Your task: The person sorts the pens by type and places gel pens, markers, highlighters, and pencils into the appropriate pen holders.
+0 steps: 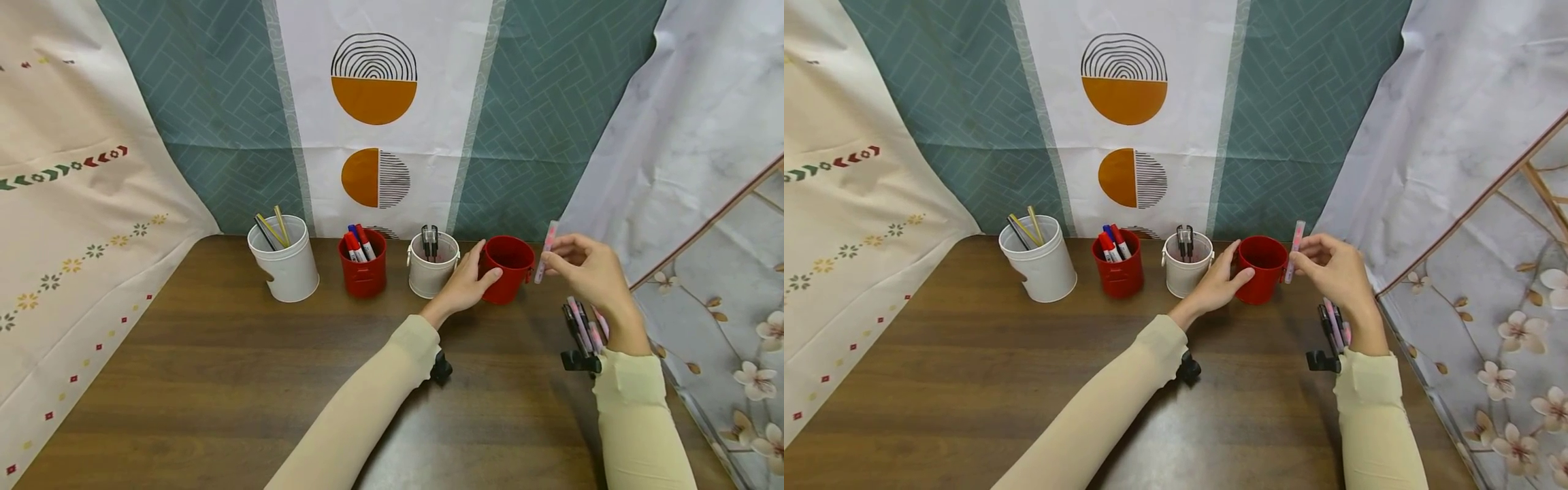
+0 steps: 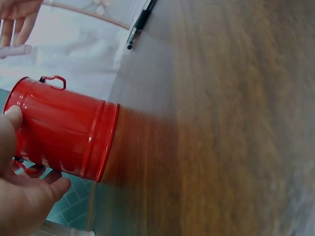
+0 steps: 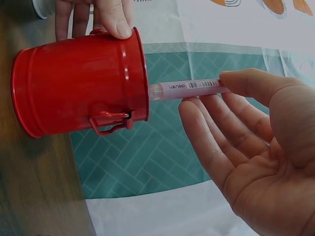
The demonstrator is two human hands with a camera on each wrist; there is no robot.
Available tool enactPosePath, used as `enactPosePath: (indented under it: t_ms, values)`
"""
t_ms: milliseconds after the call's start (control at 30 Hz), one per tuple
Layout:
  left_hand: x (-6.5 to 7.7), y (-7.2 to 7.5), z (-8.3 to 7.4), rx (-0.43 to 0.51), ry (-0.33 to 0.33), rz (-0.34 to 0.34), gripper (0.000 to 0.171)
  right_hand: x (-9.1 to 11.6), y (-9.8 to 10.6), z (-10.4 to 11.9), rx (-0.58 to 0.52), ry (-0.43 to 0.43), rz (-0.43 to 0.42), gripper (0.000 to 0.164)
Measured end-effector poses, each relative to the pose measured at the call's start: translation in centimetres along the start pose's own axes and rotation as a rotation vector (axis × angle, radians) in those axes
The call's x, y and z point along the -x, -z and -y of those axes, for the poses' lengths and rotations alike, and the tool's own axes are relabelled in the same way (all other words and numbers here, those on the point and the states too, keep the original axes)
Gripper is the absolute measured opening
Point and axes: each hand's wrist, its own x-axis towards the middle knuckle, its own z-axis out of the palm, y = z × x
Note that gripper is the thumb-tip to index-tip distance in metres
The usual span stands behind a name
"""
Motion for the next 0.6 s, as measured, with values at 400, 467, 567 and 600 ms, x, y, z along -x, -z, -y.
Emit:
enactPosePath:
  t_ms: [400, 467, 567, 600]
  values:
    - [-0.2, 0.0, 0.3, -0.024, -0.045, -0.012, 0.074, -0.3, -1.1, -0.2, -0.095, -0.003, -0.02, 0.03]
    - [-0.1, 0.0, 0.3, -0.022, -0.045, -0.009, 0.073, -0.4, -1.2, -0.2, -0.112, 0.001, -0.031, 0.029]
    - [-0.2, 0.0, 0.3, -0.015, -0.051, -0.01, 0.072, -0.6, -1.1, -0.1, -0.115, 0.011, -0.045, 0.029]
    - [-0.2, 0.0, 0.3, -0.013, -0.052, -0.01, 0.071, -0.7, -1.1, -0.1, -0.102, 0.018, -0.051, 0.029]
